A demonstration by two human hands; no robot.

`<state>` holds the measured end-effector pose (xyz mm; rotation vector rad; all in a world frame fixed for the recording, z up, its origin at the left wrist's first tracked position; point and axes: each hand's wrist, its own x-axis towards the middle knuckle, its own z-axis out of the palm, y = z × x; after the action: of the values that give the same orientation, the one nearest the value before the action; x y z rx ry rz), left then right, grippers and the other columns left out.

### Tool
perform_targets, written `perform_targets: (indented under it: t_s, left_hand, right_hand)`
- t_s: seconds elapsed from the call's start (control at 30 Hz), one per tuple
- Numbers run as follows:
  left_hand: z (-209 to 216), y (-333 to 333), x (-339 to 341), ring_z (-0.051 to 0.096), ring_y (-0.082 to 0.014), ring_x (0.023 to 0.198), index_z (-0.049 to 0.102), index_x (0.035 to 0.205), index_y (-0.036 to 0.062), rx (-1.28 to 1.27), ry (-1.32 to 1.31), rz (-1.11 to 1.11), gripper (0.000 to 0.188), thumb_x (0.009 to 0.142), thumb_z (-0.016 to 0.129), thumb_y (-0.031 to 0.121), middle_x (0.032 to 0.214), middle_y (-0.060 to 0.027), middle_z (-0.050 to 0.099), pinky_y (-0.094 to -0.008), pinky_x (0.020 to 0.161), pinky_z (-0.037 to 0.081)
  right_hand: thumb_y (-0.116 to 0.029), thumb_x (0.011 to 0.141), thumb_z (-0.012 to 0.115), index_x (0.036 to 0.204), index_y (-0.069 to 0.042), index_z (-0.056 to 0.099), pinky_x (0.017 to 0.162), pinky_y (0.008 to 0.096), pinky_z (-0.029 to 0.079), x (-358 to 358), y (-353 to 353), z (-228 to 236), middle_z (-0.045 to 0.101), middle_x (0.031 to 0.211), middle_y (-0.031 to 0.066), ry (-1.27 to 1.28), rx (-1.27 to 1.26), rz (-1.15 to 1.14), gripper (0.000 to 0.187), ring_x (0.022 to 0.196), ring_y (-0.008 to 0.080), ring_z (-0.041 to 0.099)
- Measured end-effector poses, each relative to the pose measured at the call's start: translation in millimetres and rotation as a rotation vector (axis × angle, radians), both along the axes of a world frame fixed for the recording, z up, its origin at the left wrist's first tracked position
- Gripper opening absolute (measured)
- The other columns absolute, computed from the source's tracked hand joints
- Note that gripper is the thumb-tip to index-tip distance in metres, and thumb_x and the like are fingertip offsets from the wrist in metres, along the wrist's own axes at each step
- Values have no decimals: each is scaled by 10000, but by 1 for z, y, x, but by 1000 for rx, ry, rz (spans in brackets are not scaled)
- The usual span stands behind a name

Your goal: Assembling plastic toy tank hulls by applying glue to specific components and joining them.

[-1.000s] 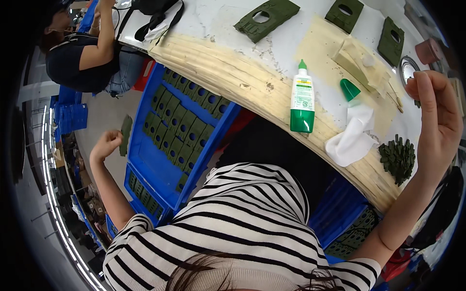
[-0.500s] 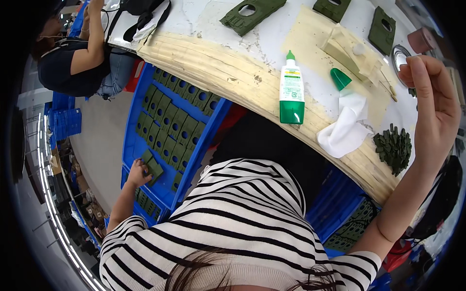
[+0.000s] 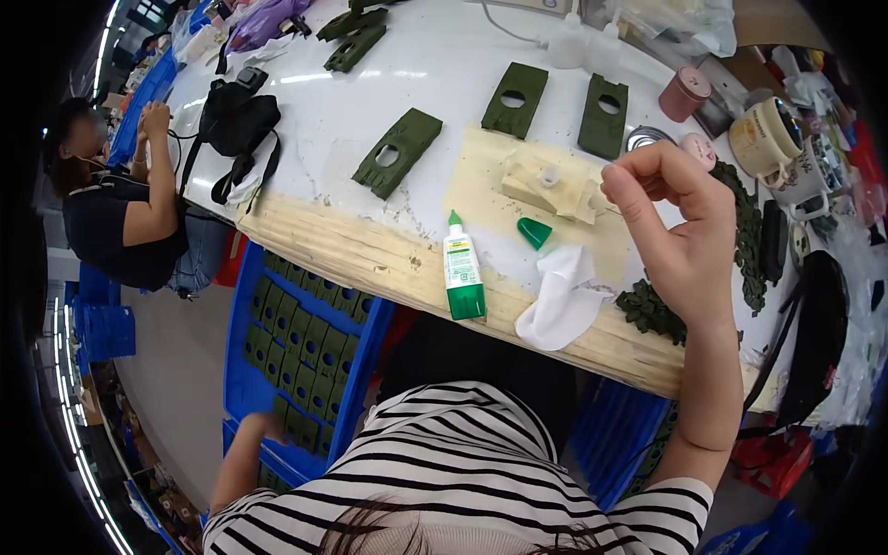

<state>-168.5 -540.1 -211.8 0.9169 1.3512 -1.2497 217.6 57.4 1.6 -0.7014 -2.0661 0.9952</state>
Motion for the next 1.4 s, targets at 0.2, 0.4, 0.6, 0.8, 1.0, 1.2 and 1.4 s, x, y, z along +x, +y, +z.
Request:
perform_targets:
  t_s: [0.2, 0.4, 0.6, 0.8, 1.0, 1.2, 1.4]
  left_hand:
    - [170, 313, 46, 614, -198, 642, 551, 789, -19, 1795, 50, 713, 157, 835, 667, 75, 684, -76, 603, -307, 586, 470]
    - [178, 459, 102, 565, -345, 1002, 378, 1359, -7, 2207, -80, 129, 762, 747, 760, 242, 1101, -220, 566, -425, 831, 486]
    - [184, 466, 104, 612, -318, 888, 334, 1420, 55, 1972, -17, 350, 773, 744, 704, 116, 983, -202, 616, -387, 828, 476]
    - [189, 331, 22, 573, -211, 1047, 379, 1368, 17, 1952, -43, 798, 676, 752, 659, -3, 1113, -122, 583, -336, 905, 453]
    - [150, 86, -97, 662, -268, 854, 553, 1182, -49, 1309, 919, 1031, 584, 621, 703, 12, 988, -171, 661, -348, 739, 533]
    - [14, -65, -111, 671, -269, 683, 685, 837, -62, 850, 915, 1228, 343, 526, 780, 46, 796, -165, 688, -397, 620, 544]
    - [-68, -107, -77, 653, -289, 847, 594, 964, -15, 763, 881, 1028, 579, 461, 862, 90, 911, -151, 669, -395, 715, 541]
  right_hand:
    - [-85, 876, 638, 801, 34, 601, 634, 207, 440, 1, -1, -3, 597, 699, 12, 1, 47, -24, 146, 650, 55, 528]
    - [-89, 872, 642, 806, 41, 608, 631, 212, 446, 2, 1, 1, 600, 689, 24, 13, 66, -9, 150, 637, 68, 539]
    - [-67, 856, 639, 807, 43, 610, 632, 222, 456, 1, 1, 1, 608, 692, 39, -13, 99, -18, 124, 636, 84, 552]
    - [-71, 864, 639, 797, 39, 603, 628, 211, 440, 3, 2, -4, 591, 683, 18, -7, 83, -21, 134, 633, 63, 519]
    - [-82, 876, 636, 817, 35, 605, 648, 202, 436, 1, -1, -3, 600, 713, 8, -6, 61, -6, 135, 661, 56, 534]
    - [-84, 902, 615, 882, 33, 606, 693, 199, 448, 4, 0, -8, 617, 784, 21, -16, 9, 12, 119, 735, 66, 585]
    - [-80, 904, 610, 887, 33, 610, 695, 197, 453, 3, 2, -9, 617, 786, 22, -7, -4, 25, 114, 734, 64, 586]
